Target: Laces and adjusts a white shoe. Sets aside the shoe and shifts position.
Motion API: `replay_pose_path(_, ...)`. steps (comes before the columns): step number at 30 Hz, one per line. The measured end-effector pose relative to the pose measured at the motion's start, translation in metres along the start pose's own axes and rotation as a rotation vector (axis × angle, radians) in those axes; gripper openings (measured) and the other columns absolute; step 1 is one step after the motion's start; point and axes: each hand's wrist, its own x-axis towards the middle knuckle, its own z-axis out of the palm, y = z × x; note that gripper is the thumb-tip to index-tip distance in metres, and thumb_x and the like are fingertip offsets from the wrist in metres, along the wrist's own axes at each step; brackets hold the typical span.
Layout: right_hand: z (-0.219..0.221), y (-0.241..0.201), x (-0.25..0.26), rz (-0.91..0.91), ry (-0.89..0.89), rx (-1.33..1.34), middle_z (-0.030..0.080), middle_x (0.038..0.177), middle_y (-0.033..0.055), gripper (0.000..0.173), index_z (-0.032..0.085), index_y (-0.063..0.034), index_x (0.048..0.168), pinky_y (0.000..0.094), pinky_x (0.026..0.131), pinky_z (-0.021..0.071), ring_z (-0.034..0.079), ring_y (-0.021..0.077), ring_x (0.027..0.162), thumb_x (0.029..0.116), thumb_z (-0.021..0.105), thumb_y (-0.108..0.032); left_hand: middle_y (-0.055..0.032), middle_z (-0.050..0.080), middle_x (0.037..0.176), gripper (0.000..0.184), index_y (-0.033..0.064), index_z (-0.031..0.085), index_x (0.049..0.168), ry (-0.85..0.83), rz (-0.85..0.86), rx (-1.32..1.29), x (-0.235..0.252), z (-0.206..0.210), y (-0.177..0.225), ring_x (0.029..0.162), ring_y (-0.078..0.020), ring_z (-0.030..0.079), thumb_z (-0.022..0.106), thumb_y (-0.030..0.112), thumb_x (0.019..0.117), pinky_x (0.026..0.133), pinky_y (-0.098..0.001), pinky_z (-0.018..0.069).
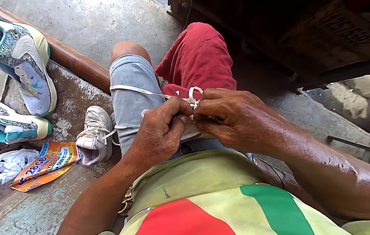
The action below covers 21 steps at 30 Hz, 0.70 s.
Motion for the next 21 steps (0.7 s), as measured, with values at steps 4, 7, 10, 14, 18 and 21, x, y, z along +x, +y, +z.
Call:
replay_pose_path(4,0.003,0.003,-0.005,0.025,0.014,0.087,0.061,0.087,-0.0061,0.013,0.075,-0.0157,0.091,0.0232,0.065,0.0495,0.060,0.0043,0.079,0.0930,0.062,-0.017,-0.0032,0.064,0.097,0.016,0.0033,0.071,0.104,-0.011,0.082,0.227,-0.001,0.001,0.002,0.083,-0.0067,0.061,0.056,0.005,0.0969,0.069,-0.0196,0.0524)
replay_pose_path(7,0.007,0.005,-0.009,0.045,0.017,0.104,0.061,0.085,-0.0070,0.011,0.073,-0.0165,0.089,0.0233,0.063,0.0486,0.059,0.0036,0.077,0.0933,0.062,-0.018,-0.0035,0.064,0.102,0.015,0.0076,0.073,0.101,-0.118,0.111,0.345,-0.002,-0.003,0.001,0.092,-0.0084,0.063,0.063,0.018,0.0963,0.075,-0.0223,0.0533)
replay_pose_path(10,0.008,0.005,-0.012,0.043,0.022,0.106,0.061,0.087,-0.0062,0.012,0.074,-0.0158,0.090,0.0241,0.064,0.0495,0.060,0.0043,0.078,0.0935,0.062,-0.017,-0.0010,0.063,0.098,0.014,0.0093,0.074,0.099,-0.171,0.099,0.326,0.001,-0.005,0.002,0.090,-0.0069,0.062,0.065,0.019,0.0948,0.073,-0.0211,0.0525)
replay_pose_path(14,0.006,0.004,-0.012,0.032,0.047,0.106,0.060,0.086,-0.0066,0.012,0.074,-0.0159,0.090,0.0230,0.063,0.0479,0.058,0.0035,0.077,0.0936,0.063,-0.018,-0.0006,0.063,0.096,0.011,0.0079,0.074,0.095,-0.114,0.071,0.201,0.005,0.000,0.003,0.092,-0.0075,0.061,0.064,0.009,0.0912,0.076,-0.0212,0.0524)
replay_pose_path(18,0.002,0.003,-0.011,0.033,0.068,0.103,0.061,0.086,-0.0060,0.012,0.075,-0.0154,0.091,0.0210,0.063,0.0479,0.058,0.0032,0.076,0.0936,0.064,-0.019,-0.0044,0.063,0.095,0.011,0.0032,0.073,0.087,0.053,0.080,0.066,0.005,0.007,0.003,0.092,-0.0109,0.062,0.062,0.001,0.0889,0.075,-0.0225,0.0528)
replay_pose_path(21,-0.002,0.005,-0.013,0.052,0.036,0.070,0.061,0.090,-0.0064,0.015,0.075,-0.0176,0.096,0.0243,0.066,0.0489,0.059,0.0051,0.081,0.0929,0.064,-0.028,-0.0076,0.064,0.102,0.011,0.0009,0.069,0.088,0.169,0.114,-0.095,0.003,-0.002,0.003,0.097,-0.0153,0.063,0.059,-0.001,0.0902,0.082,-0.0282,0.0565)
